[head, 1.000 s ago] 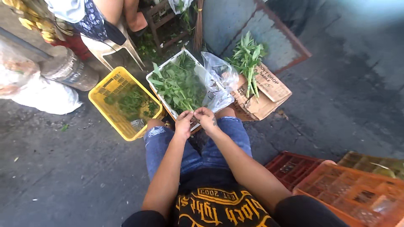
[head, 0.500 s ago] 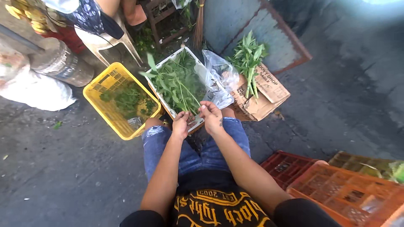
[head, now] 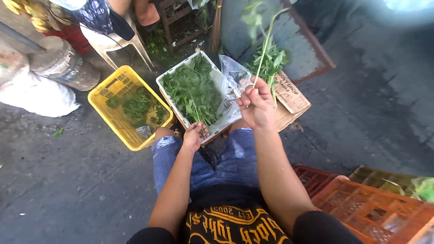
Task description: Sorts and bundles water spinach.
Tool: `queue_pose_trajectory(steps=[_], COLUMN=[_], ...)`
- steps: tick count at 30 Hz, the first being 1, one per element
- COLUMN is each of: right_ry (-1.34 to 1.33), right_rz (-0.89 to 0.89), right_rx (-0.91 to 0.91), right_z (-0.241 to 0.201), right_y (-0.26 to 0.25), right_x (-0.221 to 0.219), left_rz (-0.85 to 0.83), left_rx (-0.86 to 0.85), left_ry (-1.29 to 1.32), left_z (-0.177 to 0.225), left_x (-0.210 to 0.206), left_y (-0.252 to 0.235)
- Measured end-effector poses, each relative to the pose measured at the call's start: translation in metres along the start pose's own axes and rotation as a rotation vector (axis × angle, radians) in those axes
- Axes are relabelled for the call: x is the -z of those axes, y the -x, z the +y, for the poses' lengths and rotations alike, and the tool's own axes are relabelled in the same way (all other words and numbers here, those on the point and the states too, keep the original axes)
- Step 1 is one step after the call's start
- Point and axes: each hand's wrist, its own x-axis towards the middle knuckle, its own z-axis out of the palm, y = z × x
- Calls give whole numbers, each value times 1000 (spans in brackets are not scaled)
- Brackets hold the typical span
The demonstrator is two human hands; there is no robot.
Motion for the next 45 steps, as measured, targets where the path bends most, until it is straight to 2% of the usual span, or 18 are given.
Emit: queue_pose_trajectory(steps=[2,4,7,11,15,19,21,23,26,27,29,32,34,36,40,43,45], right_ry=[227,591,1056,1166,1188,1174,1070,777,276,161,80,134,212,277,375,477,682], right_rz=[91,191,282,235,172,82,96,249,717,843,944,827,745,752,739,544,316], right_rx=[32,-8,-31,-113,-129,-152,-156,-190,-377,-413,-376,-259,-246,-352,-709,-919,-947], right_z=[-5,2,48,101,103,104,107,110,107,105,105,112,112,107,113,135,162], right_y=[-4,9,41,85,89,87,91,95,85,78,67,69,71,63,45,40,37], right_x=[-7,-18,-18,-11,-11,-6,-5,-6,-23,-29,-36,-27,-12,5,38,44,45], left_rz=[-25,-73,-155,-193,-208,-147,-127,-133,-155,-180,-207,-209,-226,-243,-327,-294,-251], left_rx=[-4,-25,-78,-80,-88,-129,-169,-202,-258,-273,-266,-246,-255,-305,-449,-497,-468], left_ry=[16,15,25,50,106,78,85,136,96,18,-100,-89,-36,-3,21,58,102], left_z=[0,-1,-3,-10,-14,-7,-3,1,-7,-18,-37,-31,-15,8,53,71,71], left_x=[-6,-12,-24,-33,-31,-32,-31,-30,-33,-35,-42,-42,-38,-27,14,40,54], left_y=[2,6,9,10,9,11,13,16,21,23,29,32,37,38,28,8,-4])
